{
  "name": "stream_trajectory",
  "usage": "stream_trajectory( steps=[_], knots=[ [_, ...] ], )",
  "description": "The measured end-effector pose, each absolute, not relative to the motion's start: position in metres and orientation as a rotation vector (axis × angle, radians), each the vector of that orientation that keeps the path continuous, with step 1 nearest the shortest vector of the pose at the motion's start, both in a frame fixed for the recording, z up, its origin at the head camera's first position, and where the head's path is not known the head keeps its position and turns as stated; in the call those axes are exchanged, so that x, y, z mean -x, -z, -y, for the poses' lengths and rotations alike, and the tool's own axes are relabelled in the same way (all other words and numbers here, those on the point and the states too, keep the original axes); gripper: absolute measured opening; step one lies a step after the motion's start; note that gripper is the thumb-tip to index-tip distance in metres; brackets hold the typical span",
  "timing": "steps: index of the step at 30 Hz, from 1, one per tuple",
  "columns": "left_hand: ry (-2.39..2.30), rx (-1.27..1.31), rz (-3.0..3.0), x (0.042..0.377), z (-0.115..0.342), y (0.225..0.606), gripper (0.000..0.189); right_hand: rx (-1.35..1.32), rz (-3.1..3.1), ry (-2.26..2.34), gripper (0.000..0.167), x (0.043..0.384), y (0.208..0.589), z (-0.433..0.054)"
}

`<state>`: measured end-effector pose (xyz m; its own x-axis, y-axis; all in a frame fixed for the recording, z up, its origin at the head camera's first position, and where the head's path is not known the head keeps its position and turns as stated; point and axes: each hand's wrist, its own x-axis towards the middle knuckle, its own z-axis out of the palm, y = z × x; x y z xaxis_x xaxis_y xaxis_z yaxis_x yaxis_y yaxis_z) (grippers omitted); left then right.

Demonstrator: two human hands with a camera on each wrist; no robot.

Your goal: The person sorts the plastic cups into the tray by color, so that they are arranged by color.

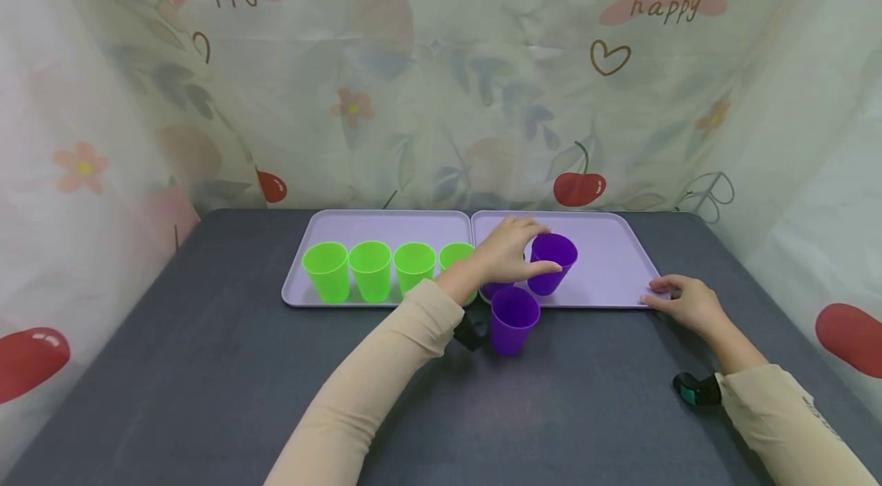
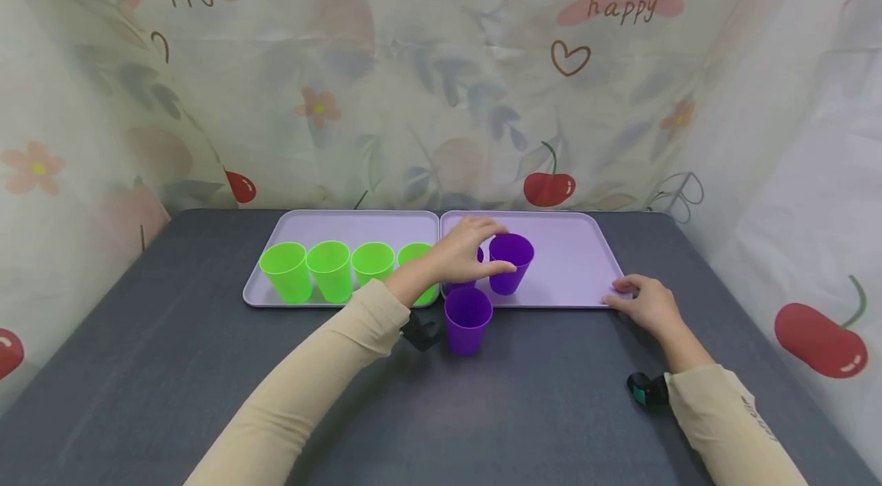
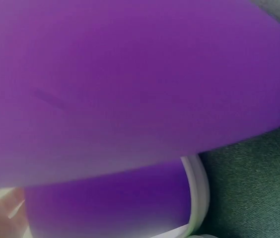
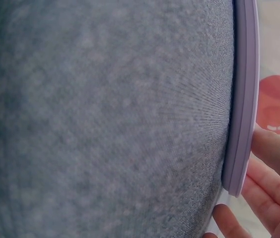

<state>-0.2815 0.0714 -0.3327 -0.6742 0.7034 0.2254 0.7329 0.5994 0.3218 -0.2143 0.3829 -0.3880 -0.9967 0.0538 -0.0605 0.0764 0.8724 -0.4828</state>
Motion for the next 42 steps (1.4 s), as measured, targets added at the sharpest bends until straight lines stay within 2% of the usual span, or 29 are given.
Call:
stream_trajectory(
  steps=[13, 33, 42],
  knots=[
    [0.421, 1.201, 2.792, 0.282, -0.074, 0.344, 0.059, -0.115, -2.968, 0.793, 0.056, 0.215, 0.386, -0.383],
    [0.441, 1.124, 2.837, 0.279, -0.073, 0.336, 0.073, -0.1, -2.971, 0.786, 0.055, 0.214, 0.387, -0.385],
    [0.675, 1.225, 2.678, 0.264, -0.052, 0.319, 0.06, -0.11, -2.979, 0.781, 0.055, 0.214, 0.387, -0.383]
  ],
)
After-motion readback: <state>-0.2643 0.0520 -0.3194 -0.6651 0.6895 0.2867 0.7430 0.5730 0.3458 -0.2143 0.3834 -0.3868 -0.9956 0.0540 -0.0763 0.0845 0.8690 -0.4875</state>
